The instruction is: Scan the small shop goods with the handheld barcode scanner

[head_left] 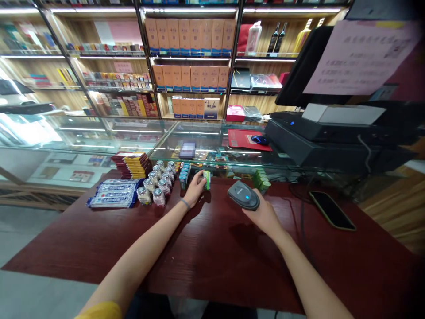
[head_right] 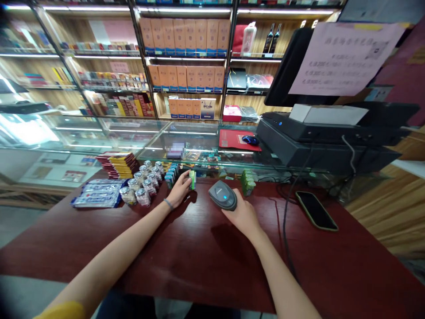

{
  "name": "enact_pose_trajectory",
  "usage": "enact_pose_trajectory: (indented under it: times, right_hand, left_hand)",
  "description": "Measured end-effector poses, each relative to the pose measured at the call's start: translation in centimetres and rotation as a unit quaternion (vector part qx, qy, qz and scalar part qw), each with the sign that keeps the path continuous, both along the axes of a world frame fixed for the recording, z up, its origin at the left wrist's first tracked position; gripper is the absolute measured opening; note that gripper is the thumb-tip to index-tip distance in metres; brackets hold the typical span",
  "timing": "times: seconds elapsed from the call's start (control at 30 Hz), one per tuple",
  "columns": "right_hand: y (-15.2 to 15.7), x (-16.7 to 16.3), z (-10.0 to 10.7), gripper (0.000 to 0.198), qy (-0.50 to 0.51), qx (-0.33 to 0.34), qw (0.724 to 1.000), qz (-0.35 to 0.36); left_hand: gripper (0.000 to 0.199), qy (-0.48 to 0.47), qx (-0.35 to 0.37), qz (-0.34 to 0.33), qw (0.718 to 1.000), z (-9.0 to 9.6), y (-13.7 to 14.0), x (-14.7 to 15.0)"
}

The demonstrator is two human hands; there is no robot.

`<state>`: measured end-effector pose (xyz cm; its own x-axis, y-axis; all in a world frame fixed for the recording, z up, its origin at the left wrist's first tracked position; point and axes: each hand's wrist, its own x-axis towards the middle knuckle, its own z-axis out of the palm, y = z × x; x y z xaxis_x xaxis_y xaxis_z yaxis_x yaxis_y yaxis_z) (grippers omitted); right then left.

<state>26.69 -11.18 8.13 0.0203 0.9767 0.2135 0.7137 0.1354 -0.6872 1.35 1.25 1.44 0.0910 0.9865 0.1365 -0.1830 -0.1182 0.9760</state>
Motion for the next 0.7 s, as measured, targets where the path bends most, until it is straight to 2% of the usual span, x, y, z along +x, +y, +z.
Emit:
enact_pose_trajectory:
  times: [0.1, 0.2, 0.3, 0.47, 0.53, 0.63, 0.7]
  right_hand:
    - [-0.5, -0.8, -0.1, 0.036, -0.080, 0.005, 0.997, -0.002]
    - [-1.0, -1.8, -0.4, 0.040, -0.167, 0.027, 0.985, 0.028]
    - [-1.5, -2.9, -0.6, 0.047, -0.227, 0.043, 0.971, 0.065]
    - [-2.1, -4.2, -0.5, 0.060, -0.272, 0.041, 0.956, 0.106]
    - [-2.2, -4.3, -0.3, 0.055, -0.280, 0.045, 0.952, 0.113]
    - [-2.3, -4.3, -0.1, 0.034, -0.300, 0.053, 0.945, 0.118]
    - [-2.4, -4.2, 0.0, 0.028, -0.306, 0.059, 0.943, 0.119]
  left_hand:
    - [0.049, -0.096, -0.074, -0.051, 0.991, 0.4, -1.5, -1.2]
    - [0.041, -0.168, -0.128, -0.059, 0.976, 0.7, -2.1, -2.2]
    - [0.036, -0.225, -0.152, -0.076, 0.960, 0.8, -2.3, -2.8]
    - [0.043, -0.308, -0.181, -0.114, 0.927, 0.8, -2.3, -3.0]
    - [0.043, -0.315, -0.185, -0.115, 0.924, 0.7, -2.1, -3.0]
    - [0.041, -0.321, -0.184, -0.118, 0.921, 0.4, -1.7, -2.8]
    - [0.041, -0.324, -0.183, -0.123, 0.920, 0.3, -1.6, -2.8]
